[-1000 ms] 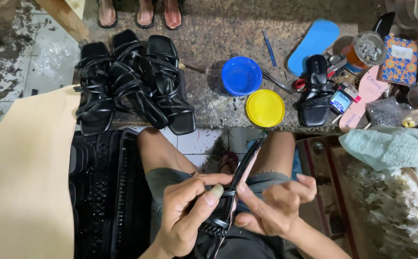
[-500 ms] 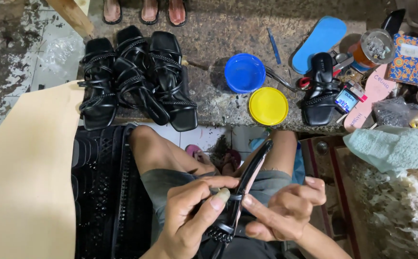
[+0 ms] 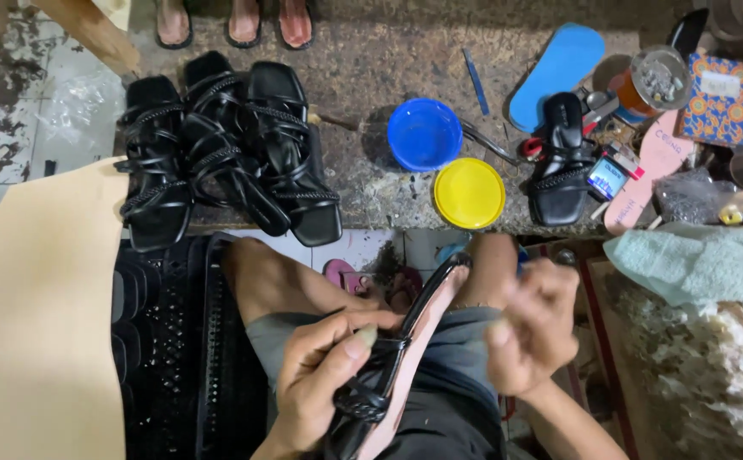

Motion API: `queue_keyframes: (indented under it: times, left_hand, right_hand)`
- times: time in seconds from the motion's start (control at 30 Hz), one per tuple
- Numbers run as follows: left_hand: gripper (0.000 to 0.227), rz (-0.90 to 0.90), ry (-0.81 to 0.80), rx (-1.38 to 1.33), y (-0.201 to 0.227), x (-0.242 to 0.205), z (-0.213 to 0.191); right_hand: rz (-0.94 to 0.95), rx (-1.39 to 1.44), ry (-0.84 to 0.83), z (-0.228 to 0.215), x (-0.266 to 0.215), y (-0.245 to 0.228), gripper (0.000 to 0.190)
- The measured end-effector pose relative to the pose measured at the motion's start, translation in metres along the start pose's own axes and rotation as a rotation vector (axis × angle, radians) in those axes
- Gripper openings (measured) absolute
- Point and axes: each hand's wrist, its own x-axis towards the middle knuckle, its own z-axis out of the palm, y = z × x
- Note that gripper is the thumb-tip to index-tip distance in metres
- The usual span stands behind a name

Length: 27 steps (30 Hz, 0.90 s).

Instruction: Assembling sandals by applying adhesive to the sole and upper components and pressing them together for bonding.

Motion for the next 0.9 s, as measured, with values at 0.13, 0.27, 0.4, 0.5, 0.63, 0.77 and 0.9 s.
queue_keyframes:
  times: [0.13,0.27,0.4,0.5,0.63,0.77,0.9]
  left_hand:
    - [0.015,-0.206,-0.007,-0.506,-0.022,0.005,-0.012]
    - [0.014,-0.072,-0.068,-0.227,-0.092,0.017,-0.04]
    - [0.018,-0.247,0.217,-0.157,-0.052,0.011,-0.036]
    - [0.024,0.014,-0.009,-0.13,-0.06,0.009,-0.047]
    - [0.029,-0.08,-0.268,0.002,-0.043,0.023,-0.05]
    - [0.039,-0.389,-0.355,-0.092,-0.052,0.025,-0.054]
    - [0.025,-0.248,-0.094,-0.428,-0.077,0.015,-0.05]
  right_hand:
    - [0.549,0.621,-0.229,0.006,0.023,0.01,0.06]
    - [0.99,1.093,-0.312,0.019,0.033,0.017,0.075]
    - [1.007,1.051,-0.307,0.017,0.035,0.029,0.076]
    - [1.032,0.967,-0.29,0.022,0.035,0.034,0.073]
    - [1.061,0.957,-0.302,0.031,0.034,0.04,0.071]
    - [1.119,0.9,-0.341,0.038,0.03,0.048,0.074]
    - [1.056,0.765,-0.524,0.047,0.045,0.059,0.072]
